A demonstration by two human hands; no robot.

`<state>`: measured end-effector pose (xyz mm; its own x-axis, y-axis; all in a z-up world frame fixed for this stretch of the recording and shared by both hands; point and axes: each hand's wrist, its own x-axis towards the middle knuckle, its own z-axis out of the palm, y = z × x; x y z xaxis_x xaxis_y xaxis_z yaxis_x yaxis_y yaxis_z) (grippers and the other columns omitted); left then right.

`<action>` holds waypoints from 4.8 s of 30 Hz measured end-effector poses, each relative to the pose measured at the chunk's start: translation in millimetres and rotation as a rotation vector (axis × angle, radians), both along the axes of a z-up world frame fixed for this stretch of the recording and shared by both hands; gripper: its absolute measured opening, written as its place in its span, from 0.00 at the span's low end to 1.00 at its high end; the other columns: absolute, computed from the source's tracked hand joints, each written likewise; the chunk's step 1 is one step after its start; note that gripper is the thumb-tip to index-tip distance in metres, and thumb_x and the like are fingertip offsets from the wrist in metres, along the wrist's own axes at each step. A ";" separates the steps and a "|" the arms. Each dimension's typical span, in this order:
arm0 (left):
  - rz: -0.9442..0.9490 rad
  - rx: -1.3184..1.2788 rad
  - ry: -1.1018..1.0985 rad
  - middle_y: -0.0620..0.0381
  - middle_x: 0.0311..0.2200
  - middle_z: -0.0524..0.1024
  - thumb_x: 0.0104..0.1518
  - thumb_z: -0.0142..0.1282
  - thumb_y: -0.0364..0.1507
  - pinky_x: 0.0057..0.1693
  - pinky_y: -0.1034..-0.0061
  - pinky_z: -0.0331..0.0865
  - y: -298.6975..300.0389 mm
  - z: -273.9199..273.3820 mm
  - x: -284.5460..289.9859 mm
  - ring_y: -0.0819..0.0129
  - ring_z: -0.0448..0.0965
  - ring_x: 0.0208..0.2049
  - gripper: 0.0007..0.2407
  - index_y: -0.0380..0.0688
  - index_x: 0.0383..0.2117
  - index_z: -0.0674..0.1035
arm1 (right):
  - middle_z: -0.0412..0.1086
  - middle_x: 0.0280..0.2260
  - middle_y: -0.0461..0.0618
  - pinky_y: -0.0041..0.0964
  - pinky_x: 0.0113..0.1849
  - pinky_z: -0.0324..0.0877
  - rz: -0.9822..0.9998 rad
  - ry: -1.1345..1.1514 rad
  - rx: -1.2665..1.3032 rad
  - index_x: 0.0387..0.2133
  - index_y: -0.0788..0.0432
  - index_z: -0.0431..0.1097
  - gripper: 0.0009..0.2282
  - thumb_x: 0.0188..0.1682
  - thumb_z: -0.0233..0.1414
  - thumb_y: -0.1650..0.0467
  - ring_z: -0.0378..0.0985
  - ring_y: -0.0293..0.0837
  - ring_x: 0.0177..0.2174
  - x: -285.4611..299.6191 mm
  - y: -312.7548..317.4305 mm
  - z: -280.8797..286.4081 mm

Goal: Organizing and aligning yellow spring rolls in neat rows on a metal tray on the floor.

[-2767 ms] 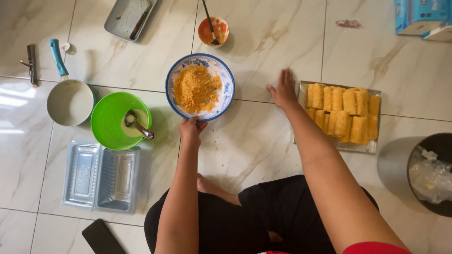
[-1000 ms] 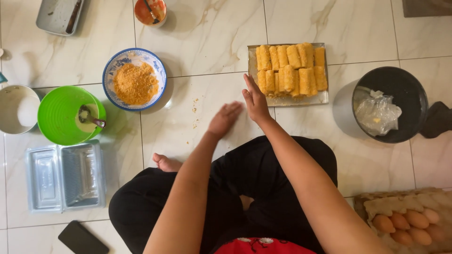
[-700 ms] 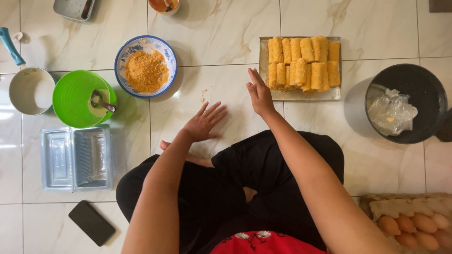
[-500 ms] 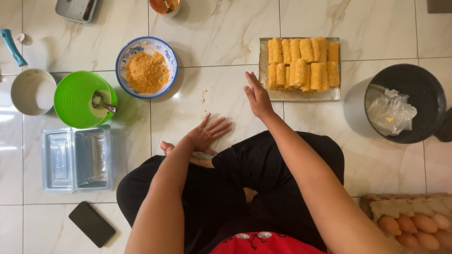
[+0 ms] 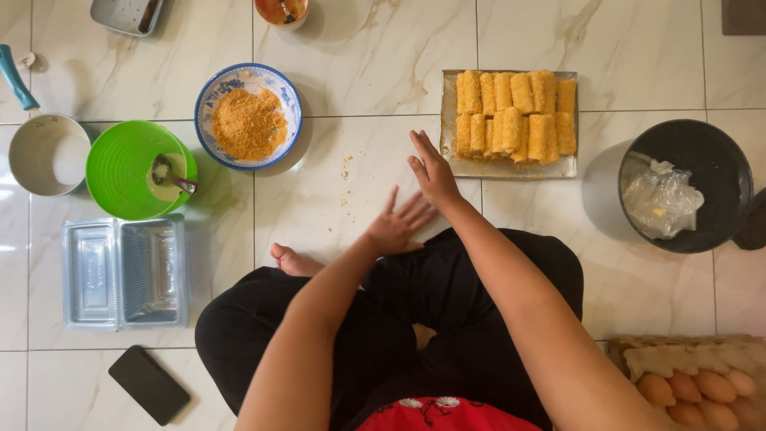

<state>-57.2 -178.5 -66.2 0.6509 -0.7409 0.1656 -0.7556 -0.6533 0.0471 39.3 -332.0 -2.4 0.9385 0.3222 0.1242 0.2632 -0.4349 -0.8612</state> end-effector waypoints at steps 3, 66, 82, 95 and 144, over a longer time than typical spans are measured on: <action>-0.001 -0.086 -0.014 0.55 0.68 0.61 0.56 0.40 0.60 0.69 0.23 0.34 -25.3 -49.2 -6.7 0.51 0.51 0.72 0.35 0.59 0.68 0.62 | 0.53 0.66 0.68 0.57 0.62 0.57 -0.016 -0.020 0.003 0.69 0.53 0.57 0.21 0.62 0.45 0.65 0.53 0.63 0.65 -2.0 0.3 2.3; 1.487 -1.313 0.372 0.53 0.40 0.81 0.65 0.49 0.26 0.55 0.66 0.75 144.5 30.9 67.0 0.60 0.81 0.47 0.08 0.46 0.46 0.79 | 0.65 0.61 0.58 0.59 0.63 0.54 0.612 -0.508 -0.289 0.61 0.58 0.64 0.31 0.55 0.44 0.48 0.63 0.57 0.63 55.7 160.1 -81.2; 1.407 -2.454 0.419 0.28 0.65 0.53 0.66 0.50 0.25 0.68 0.48 0.59 211.7 11.3 91.9 0.33 0.64 0.64 0.30 0.41 0.71 0.47 | 0.58 0.64 0.66 0.53 0.65 0.49 0.172 -0.387 -0.171 0.66 0.65 0.57 0.26 0.58 0.51 0.64 0.57 0.61 0.64 30.6 57.7 -89.9; 1.083 -2.661 0.203 0.55 0.68 0.62 0.68 0.47 0.24 0.66 0.62 0.59 280.3 -105.9 111.8 0.56 0.66 0.67 0.21 0.54 0.68 0.63 | 0.51 0.70 0.56 0.57 0.66 0.41 0.411 -0.292 -0.425 0.70 0.55 0.52 0.38 0.52 0.46 0.47 0.49 0.53 0.69 15.6 118.0 -85.8; 1.159 -0.551 0.427 0.43 0.74 0.45 0.68 0.46 0.45 0.73 0.44 0.40 156.2 -25.7 65.0 0.46 0.40 0.75 0.33 0.44 0.73 0.49 | 0.47 0.69 0.71 0.69 0.64 0.43 -0.125 -0.135 -0.487 0.70 0.67 0.44 0.35 0.57 0.51 0.59 0.48 0.67 0.67 34.2 77.6 -51.6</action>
<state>7.8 -22.2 -92.0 0.9258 0.3618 -0.1096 0.3520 -0.7197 0.5985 73.5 -254.4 -53.9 0.9595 0.2592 0.1106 0.2785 -0.8117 -0.5134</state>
